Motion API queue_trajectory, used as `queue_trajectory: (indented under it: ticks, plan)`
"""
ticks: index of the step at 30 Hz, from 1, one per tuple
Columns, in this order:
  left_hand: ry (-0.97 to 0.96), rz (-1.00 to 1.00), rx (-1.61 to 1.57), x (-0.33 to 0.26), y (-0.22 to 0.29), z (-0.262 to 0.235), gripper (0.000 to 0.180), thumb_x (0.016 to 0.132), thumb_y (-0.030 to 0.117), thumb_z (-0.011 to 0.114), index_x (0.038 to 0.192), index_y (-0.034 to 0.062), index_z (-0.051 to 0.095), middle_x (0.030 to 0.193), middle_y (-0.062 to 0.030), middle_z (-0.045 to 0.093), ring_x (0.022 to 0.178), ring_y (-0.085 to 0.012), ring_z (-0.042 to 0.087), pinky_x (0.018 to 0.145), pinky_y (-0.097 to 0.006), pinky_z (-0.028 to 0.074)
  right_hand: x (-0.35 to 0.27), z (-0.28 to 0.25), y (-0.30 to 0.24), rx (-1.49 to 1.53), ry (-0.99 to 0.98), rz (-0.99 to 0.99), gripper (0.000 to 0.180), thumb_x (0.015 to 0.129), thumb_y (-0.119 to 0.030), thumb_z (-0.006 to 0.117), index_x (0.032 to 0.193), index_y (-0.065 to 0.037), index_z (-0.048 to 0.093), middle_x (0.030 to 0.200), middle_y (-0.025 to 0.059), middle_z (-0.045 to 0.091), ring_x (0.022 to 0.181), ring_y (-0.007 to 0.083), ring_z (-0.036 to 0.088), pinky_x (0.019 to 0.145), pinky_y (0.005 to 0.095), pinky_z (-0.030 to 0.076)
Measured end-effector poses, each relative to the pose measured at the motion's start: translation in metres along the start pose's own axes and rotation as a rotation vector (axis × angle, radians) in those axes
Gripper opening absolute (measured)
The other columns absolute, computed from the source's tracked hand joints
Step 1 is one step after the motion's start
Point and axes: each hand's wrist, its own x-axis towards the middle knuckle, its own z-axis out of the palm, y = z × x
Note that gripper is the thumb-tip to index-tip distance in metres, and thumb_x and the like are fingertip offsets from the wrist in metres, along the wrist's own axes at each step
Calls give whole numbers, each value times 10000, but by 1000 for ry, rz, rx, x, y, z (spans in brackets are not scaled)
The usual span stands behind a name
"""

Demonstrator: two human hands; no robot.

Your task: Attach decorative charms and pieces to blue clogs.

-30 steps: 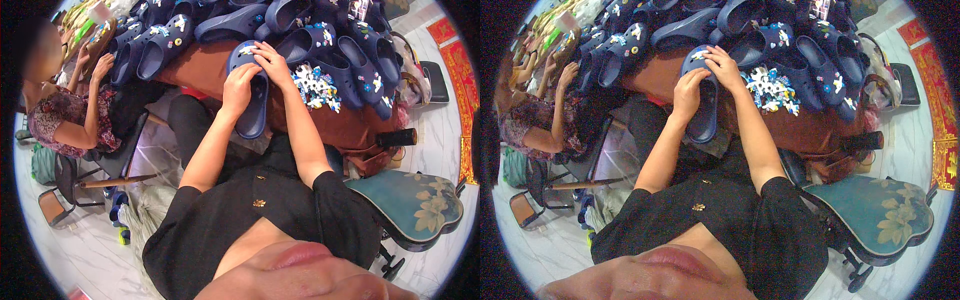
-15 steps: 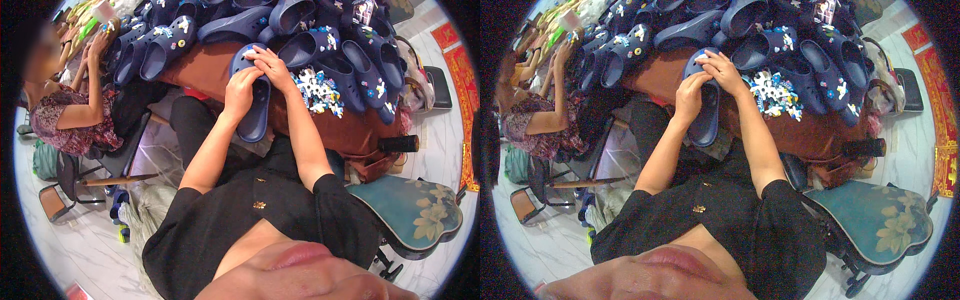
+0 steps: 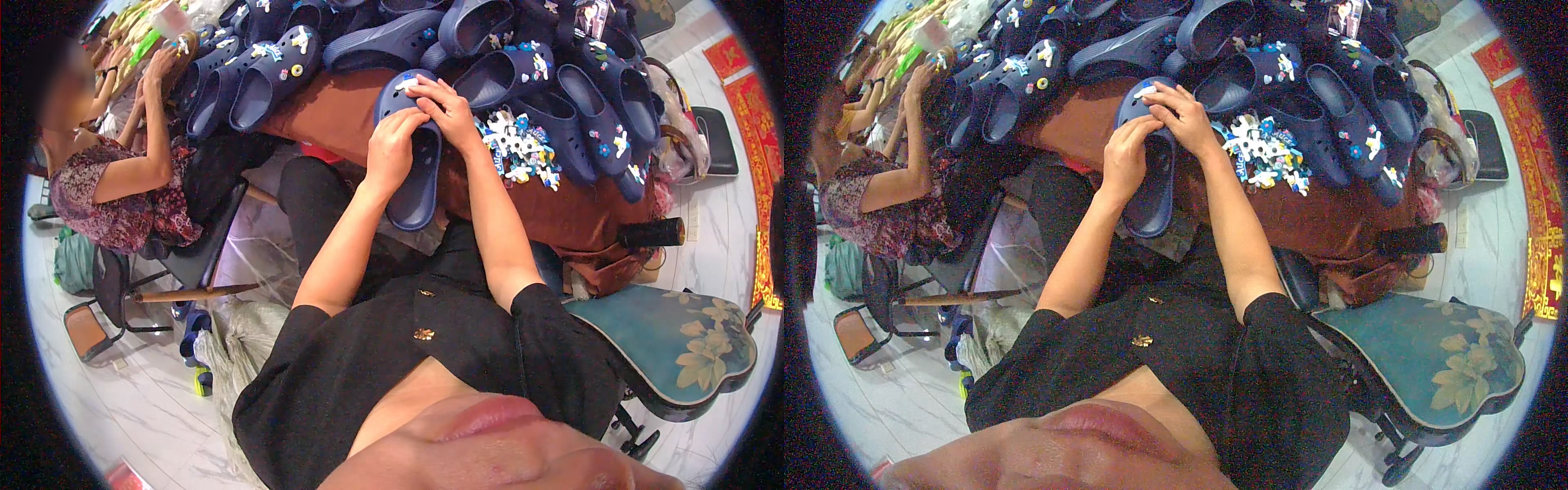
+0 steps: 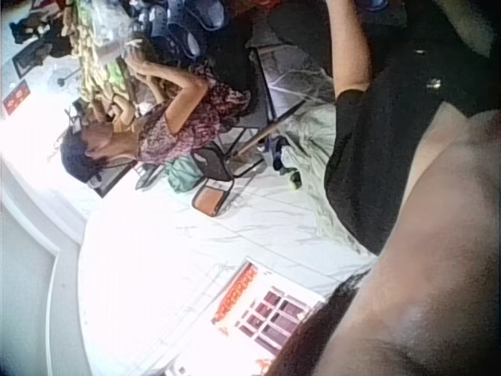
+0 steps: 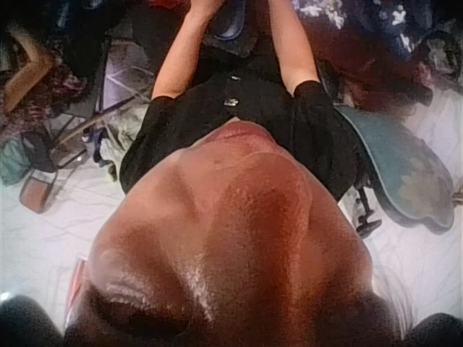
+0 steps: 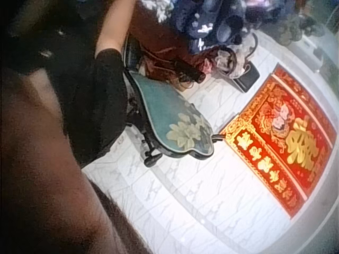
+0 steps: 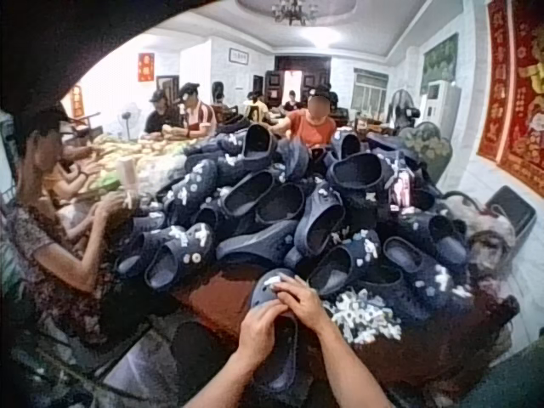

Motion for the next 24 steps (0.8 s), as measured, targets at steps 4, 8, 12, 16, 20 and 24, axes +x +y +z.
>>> queue_trajectory:
  ticks: [4,8,12,16,20,24]
  plan:
    - [-7,-16,2,-1,-1,-2,253,809,-28,565,1028,37,675,1069,-125,696,1037,-318,662,902,-416,515,-12,-8,-11,-234,149,-58,244,910,-272,674,1081,-112,741,1086,64,732,1153,272,626,1023,426,404]
    - [-13,-9,11,-2,-1,-3,262,807,-37,561,1026,44,678,1081,-126,696,1055,-318,659,918,-418,511,-36,-36,-20,-579,216,-34,176,844,-164,708,1009,-108,735,988,64,722,984,254,625,884,408,427]
    - [-8,-21,21,-2,0,-2,269,803,-42,559,1026,50,679,1083,-125,696,1061,-315,659,926,-417,510,-62,-68,-21,-651,282,117,173,832,-142,712,997,-99,738,988,48,720,1004,264,609,890,403,426]
    - [-9,-19,11,-2,-1,-3,271,803,-44,558,1026,52,678,1082,-123,697,1062,-315,659,927,-418,510,-84,-93,-21,-661,348,244,178,826,-132,715,999,-112,747,1011,55,718,1027,267,604,899,407,433]
    - [-20,-31,-12,-2,0,-3,390,750,-131,508,1049,47,683,1116,-150,696,1081,-344,651,946,-430,506,-93,-106,-19,-723,340,300,211,815,-135,734,1026,-126,740,1040,63,712,1058,280,594,912,422,434]
    - [-23,-50,-7,-3,0,-4,393,744,-133,511,1049,45,682,1115,-150,696,1084,-346,650,948,-430,504,-96,-97,-18,-935,205,301,205,794,-157,759,996,-130,736,1085,49,684,1086,280,568,904,448,435]
